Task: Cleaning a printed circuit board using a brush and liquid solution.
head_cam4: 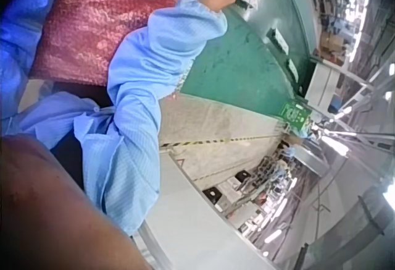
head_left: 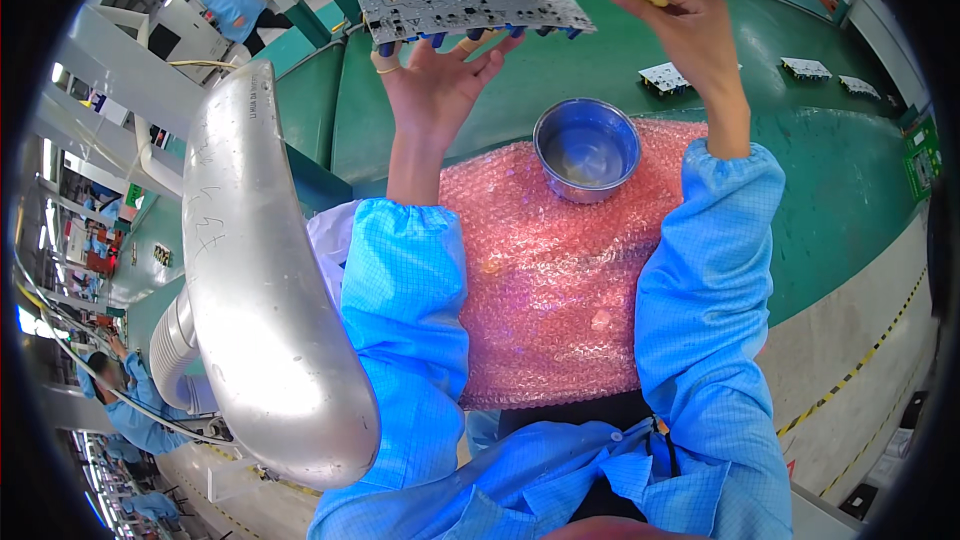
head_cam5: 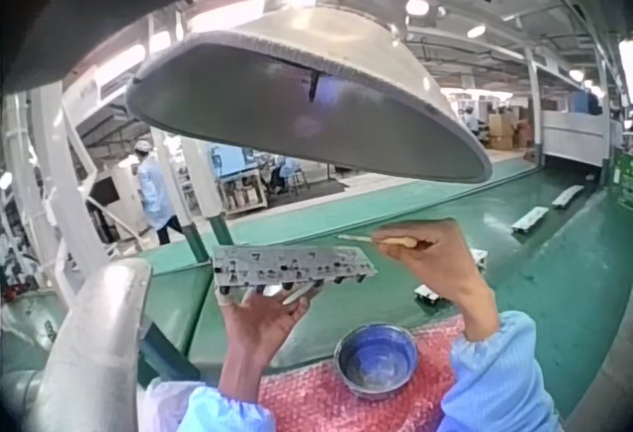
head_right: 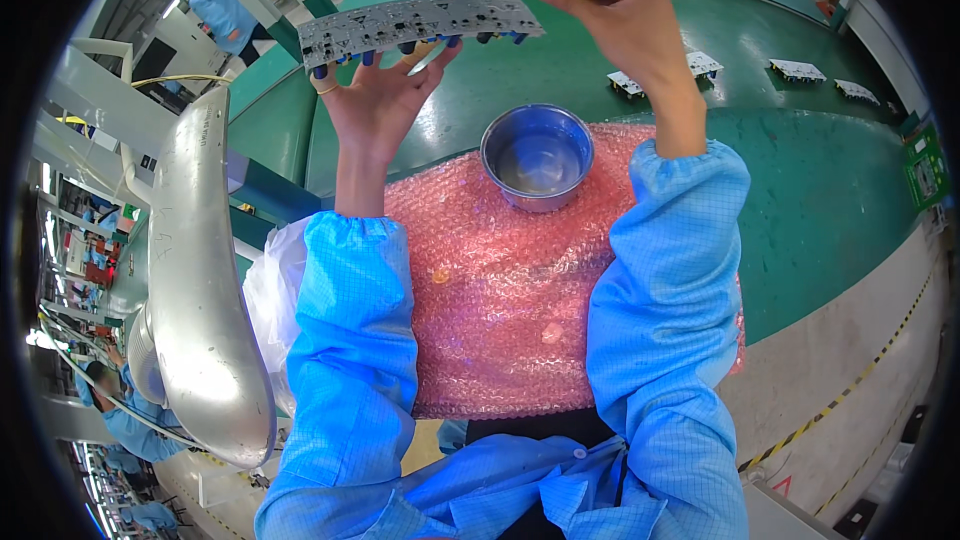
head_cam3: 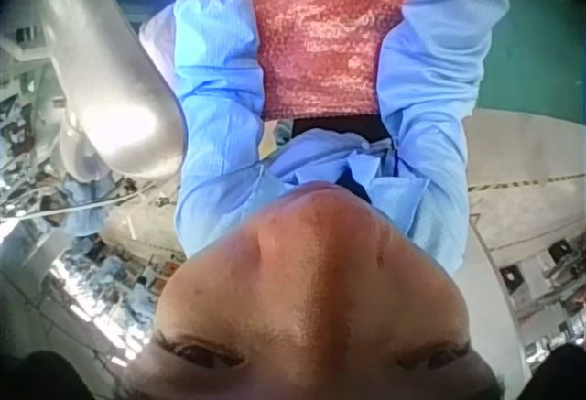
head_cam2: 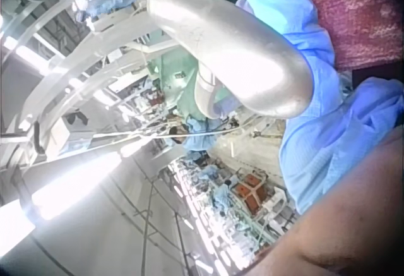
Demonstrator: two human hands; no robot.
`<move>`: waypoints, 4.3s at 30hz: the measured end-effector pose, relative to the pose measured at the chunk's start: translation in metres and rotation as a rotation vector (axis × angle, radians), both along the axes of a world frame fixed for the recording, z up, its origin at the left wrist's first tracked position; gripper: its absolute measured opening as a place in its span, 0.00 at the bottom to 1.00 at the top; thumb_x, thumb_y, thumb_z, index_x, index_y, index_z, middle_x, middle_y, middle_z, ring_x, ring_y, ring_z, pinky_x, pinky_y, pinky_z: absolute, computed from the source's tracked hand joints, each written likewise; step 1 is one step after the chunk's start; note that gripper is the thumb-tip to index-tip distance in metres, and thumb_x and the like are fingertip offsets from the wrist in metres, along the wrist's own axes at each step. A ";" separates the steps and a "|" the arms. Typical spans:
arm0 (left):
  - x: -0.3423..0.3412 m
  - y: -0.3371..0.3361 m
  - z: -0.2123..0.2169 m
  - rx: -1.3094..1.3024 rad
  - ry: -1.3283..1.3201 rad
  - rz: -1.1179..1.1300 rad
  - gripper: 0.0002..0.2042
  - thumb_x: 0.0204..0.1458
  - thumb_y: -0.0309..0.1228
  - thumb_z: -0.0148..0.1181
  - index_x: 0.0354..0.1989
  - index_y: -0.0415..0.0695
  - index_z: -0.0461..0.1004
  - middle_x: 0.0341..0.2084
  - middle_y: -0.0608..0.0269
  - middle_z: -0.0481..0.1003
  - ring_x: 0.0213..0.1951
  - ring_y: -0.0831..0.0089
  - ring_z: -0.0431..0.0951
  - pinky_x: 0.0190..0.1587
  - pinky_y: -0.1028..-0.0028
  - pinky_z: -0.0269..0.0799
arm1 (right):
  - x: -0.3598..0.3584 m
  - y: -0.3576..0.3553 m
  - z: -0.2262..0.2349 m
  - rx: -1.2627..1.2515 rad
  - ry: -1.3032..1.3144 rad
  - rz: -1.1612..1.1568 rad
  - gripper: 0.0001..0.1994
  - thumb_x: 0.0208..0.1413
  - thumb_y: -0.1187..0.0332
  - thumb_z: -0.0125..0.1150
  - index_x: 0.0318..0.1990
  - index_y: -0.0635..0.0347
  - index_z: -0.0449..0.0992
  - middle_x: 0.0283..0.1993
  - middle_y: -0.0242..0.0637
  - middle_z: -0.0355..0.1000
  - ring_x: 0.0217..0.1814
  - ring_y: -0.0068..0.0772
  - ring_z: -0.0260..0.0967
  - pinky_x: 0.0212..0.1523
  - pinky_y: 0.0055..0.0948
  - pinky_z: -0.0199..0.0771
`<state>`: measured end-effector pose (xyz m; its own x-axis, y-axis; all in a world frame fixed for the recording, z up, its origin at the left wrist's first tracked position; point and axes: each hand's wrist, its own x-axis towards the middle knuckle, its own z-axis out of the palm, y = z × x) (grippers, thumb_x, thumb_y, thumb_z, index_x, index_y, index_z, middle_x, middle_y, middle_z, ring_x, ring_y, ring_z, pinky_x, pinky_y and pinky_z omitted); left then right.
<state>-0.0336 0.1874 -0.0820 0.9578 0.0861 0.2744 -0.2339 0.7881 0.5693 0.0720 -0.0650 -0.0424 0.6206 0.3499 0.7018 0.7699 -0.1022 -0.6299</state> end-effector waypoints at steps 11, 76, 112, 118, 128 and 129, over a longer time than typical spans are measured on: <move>-0.001 0.006 -0.003 0.029 0.025 -0.019 0.41 0.54 0.65 0.45 0.64 0.40 0.57 0.60 0.33 0.57 0.60 0.29 0.60 0.51 0.57 0.72 | -0.010 0.004 0.006 0.037 -0.022 0.060 0.09 0.55 0.70 0.67 0.44 0.55 0.84 0.39 0.27 0.81 0.39 0.16 0.73 0.43 0.17 0.73; 0.012 -0.008 -0.018 0.319 0.125 0.157 0.30 0.57 0.54 0.49 0.61 0.44 0.61 0.53 0.46 0.69 0.53 0.46 0.74 0.53 0.62 0.71 | -0.044 0.009 0.025 0.134 -0.120 0.383 0.10 0.51 0.81 0.65 0.42 0.62 0.83 0.42 0.36 0.81 0.43 0.23 0.77 0.44 0.20 0.78; -0.003 -0.002 0.004 1.655 0.360 0.758 0.24 0.43 0.43 0.66 0.46 0.38 0.80 0.32 0.48 0.81 0.34 0.65 0.82 0.42 0.70 0.75 | -0.017 -0.022 0.023 0.389 -0.026 0.130 0.08 0.50 0.78 0.69 0.39 0.70 0.81 0.35 0.35 0.79 0.34 0.22 0.74 0.37 0.20 0.75; 0.003 0.021 -0.014 1.576 0.456 0.735 0.24 0.45 0.44 0.66 0.45 0.36 0.79 0.35 0.48 0.81 0.36 0.60 0.82 0.41 0.69 0.77 | -0.025 -0.031 0.033 0.381 -0.057 0.148 0.09 0.51 0.78 0.69 0.39 0.70 0.81 0.35 0.36 0.79 0.34 0.22 0.74 0.37 0.21 0.75; -0.003 0.028 -0.016 0.141 0.489 0.195 0.36 0.55 0.58 0.52 0.56 0.37 0.56 0.55 0.27 0.60 0.57 0.35 0.65 0.58 0.40 0.67 | -0.028 -0.046 0.036 0.343 -0.059 0.117 0.08 0.51 0.78 0.68 0.39 0.70 0.81 0.35 0.36 0.79 0.36 0.23 0.75 0.39 0.22 0.76; -0.004 0.027 -0.018 0.047 0.526 0.225 0.35 0.55 0.58 0.51 0.55 0.37 0.56 0.58 0.27 0.55 0.60 0.33 0.60 0.58 0.35 0.63 | -0.030 -0.049 0.037 0.345 -0.040 0.129 0.07 0.51 0.78 0.68 0.38 0.70 0.81 0.35 0.36 0.79 0.36 0.23 0.74 0.39 0.22 0.76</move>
<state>-0.0375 0.2143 -0.1004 0.9260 0.3029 -0.2253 -0.0690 0.7225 0.6879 0.0425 -0.1137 -0.0049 0.5565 0.1616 0.8150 0.7874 0.2106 -0.5794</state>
